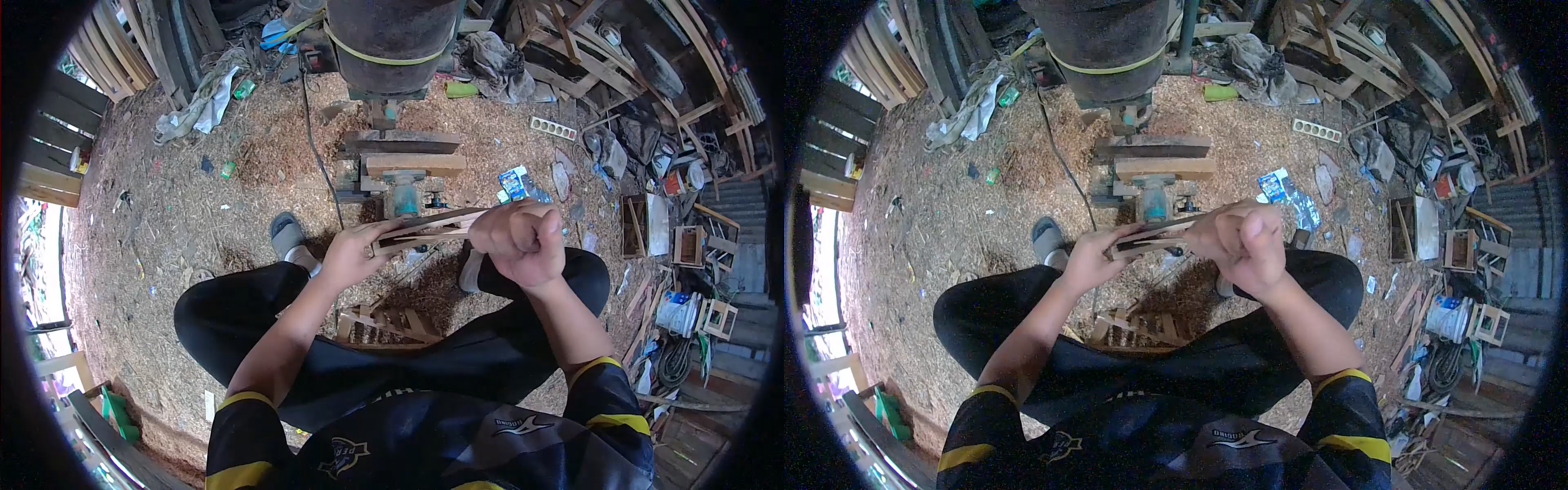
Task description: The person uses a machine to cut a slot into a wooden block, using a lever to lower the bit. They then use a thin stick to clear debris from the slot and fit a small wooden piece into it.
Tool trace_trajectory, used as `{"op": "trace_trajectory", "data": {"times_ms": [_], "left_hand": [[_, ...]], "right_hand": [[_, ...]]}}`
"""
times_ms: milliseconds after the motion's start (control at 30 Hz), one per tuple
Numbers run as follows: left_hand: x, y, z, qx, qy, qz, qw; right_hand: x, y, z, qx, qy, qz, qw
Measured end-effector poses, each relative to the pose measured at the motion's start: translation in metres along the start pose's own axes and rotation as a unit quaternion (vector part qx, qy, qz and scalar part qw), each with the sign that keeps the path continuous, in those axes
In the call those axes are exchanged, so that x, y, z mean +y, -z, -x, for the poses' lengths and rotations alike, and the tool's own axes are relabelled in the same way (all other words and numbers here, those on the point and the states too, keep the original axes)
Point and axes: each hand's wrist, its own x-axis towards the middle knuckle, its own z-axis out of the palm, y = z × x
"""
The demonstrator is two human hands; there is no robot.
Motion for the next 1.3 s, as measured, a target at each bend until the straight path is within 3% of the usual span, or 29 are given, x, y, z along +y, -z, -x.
{"op": "trace_trajectory", "data": {"times_ms": [100,133,267,367,467,533,633,700,800,900,1033,1133,1300], "left_hand": [[0.009,-0.003,-0.004,0.000,0.002,-0.037,0.999],[0.012,-0.003,-0.005,0.005,0.013,-0.016,1.000],[0.015,-0.002,-0.003,0.007,0.045,0.009,0.999],[0.010,0.003,-0.004,-0.004,0.041,0.008,0.999],[0.006,0.004,-0.004,-0.010,0.027,0.011,1.000],[0.006,0.002,-0.004,-0.010,0.023,0.012,1.000],[0.011,-0.002,-0.007,-0.010,0.028,0.023,0.999],[0.015,0.000,-0.007,-0.017,0.036,0.035,0.999],[0.007,-0.001,-0.003,-0.027,0.070,0.023,0.997],[0.009,0.002,-0.004,-0.018,0.022,0.011,1.000],[0.013,0.000,-0.004,-0.011,0.030,-0.005,0.999],[0.014,-0.003,-0.006,0.000,-0.001,0.023,1.000],[0.016,-0.001,-0.003,-0.013,0.044,0.005,0.999]], "right_hand": [[0.022,-0.013,0.004,0.018,0.003,0.011,1.000],[0.025,-0.010,0.005,-0.021,-0.019,-0.060,0.998],[0.020,-0.010,0.006,-0.020,0.007,0.105,0.994],[0.010,0.013,0.015,0.060,0.056,0.155,0.985],[-0.009,0.032,0.016,-0.001,0.006,0.046,0.999],[-0.004,0.010,0.012,0.009,0.065,0.097,0.993],[0.014,-0.017,0.011,0.003,0.079,0.156,0.984],[0.018,-0.023,0.005,-0.022,0.022,0.100,0.994],[0.011,-0.005,0.009,0.003,0.019,0.152,0.988],[-0.006,0.013,0.014,-0.011,0.075,0.172,0.982],[-0.015,0.006,0.015,-0.032,0.043,0.145,0.988],[0.015,-0.019,0.013,-0.003,0.040,0.108,0.993],[0.024,-0.009,0.008,-0.003,0.028,0.139,0.990]]}}
